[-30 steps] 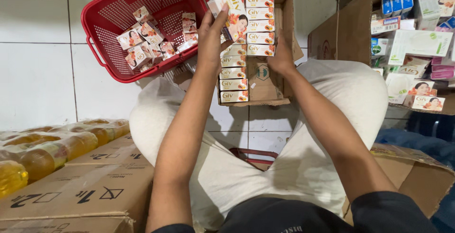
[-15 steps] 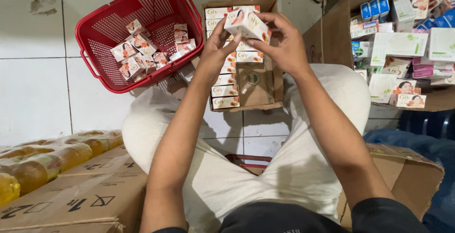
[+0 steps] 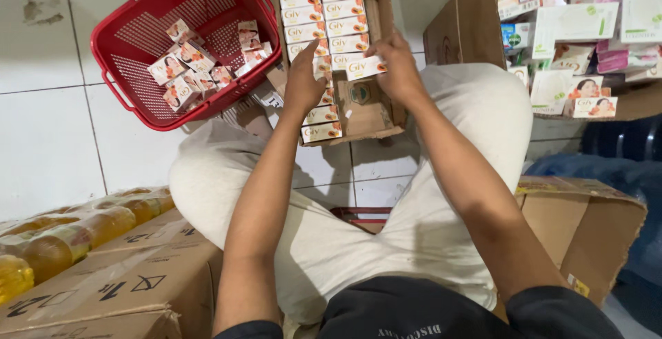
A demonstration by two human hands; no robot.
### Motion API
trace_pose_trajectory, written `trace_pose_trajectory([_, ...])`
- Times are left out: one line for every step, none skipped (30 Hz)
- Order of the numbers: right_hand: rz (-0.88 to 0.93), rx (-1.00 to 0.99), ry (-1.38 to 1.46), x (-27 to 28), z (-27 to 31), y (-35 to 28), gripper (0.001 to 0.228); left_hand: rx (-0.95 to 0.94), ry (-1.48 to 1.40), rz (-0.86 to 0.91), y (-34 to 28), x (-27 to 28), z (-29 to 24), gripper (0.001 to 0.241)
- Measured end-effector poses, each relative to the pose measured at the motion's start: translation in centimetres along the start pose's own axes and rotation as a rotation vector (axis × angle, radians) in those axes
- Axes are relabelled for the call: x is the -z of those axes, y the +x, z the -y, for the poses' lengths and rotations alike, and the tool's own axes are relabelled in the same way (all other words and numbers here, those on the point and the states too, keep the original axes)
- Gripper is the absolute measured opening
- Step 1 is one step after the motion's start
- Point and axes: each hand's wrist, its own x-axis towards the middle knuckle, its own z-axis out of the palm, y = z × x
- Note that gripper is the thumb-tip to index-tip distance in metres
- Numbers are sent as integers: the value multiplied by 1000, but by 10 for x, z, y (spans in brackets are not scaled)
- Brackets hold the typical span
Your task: The person sorts soap boxes by taking them out of a large container and arranging them neatly inside a smaller cardboard box while sitting on the floor.
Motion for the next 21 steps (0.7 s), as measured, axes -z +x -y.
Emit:
trace_pose_trajectory([1,7,-11,-13,-6,-2,48,-25,52,2,-1,-5,1,92])
trace_pose_trajectory([2,20,-21,-23,-10,-2,47,-28,90,41,-2,-8,1,100])
trace_pose_trajectory([26,-23,-26,-31,-10,-4,47,-32,128,81,-4,-11,-2,108])
trace_pose_trajectory([50,-61,-32,-38,-8,-6,47,-35,167,116,-4,-14,-6,116])
trace_pose_trajectory([74,-100,-38,-44,-5,-8,48,-43,241,141,-5,-15,-9,120])
trace_pose_trajectory([49,-73,-63,-49,-2,-12,51,-49,313,168,-8,-19,-10,123])
trace_pose_trajectory([23,-45,-87,-52,0,-16,55,-55,386,196,-8,-23,-11,127])
trace_pose_trajectory([-4,-18,-110,-55,1,-18,59,-91,417,178,-6,-27,-11,128])
trace_pose_trajectory([-21,-65,-117,-56,1,-20,59,-127,448,160,-5,-33,-11,129])
trace_pose_trajectory([-41,-114,-123,-58,-1,-22,59,-166,481,145,-4,-37,-9,130])
trace_pose_trajectory([-61,-162,-128,-62,-4,-22,59,-197,510,124,-1,-40,-7,131])
trace_pose_trajectory([-78,-180,-116,-66,-10,-21,61,-228,537,107,0,-44,-6,132])
trace_pose_trajectory([-94,-198,-104,-70,-18,-17,63,-259,563,89,1,-47,-7,133])
trace_pose_trajectory([-113,-212,-97,-73,-29,-14,65,-221,579,133,5,-50,-10,132])
trace_pose_trajectory([-103,-209,-62,-77,-41,-13,65,-182,595,178,8,-51,-13,131])
trace_pose_trajectory([-93,-205,-26,-84,-53,-12,66,-143,613,220,12,-52,-15,131])
trace_pose_trajectory([-84,-201,10,-91,-66,-11,66,-123,603,216,14,-52,-16,130])
trace_pose_trajectory([-37,-211,-55,-99,-78,-13,59,-102,593,217,15,-52,-16,130])
trace_pose_trajectory([10,-220,-121,-107,-90,-13,52,-80,583,217,15,-53,-15,129])
trace_pose_trajectory([56,-227,-185,-112,-99,-11,45,-108,603,187,15,-55,-14,128])
trace_pose_trajectory([43,-201,-175,-115,-105,-9,49,-137,623,156,13,-57,-12,127])
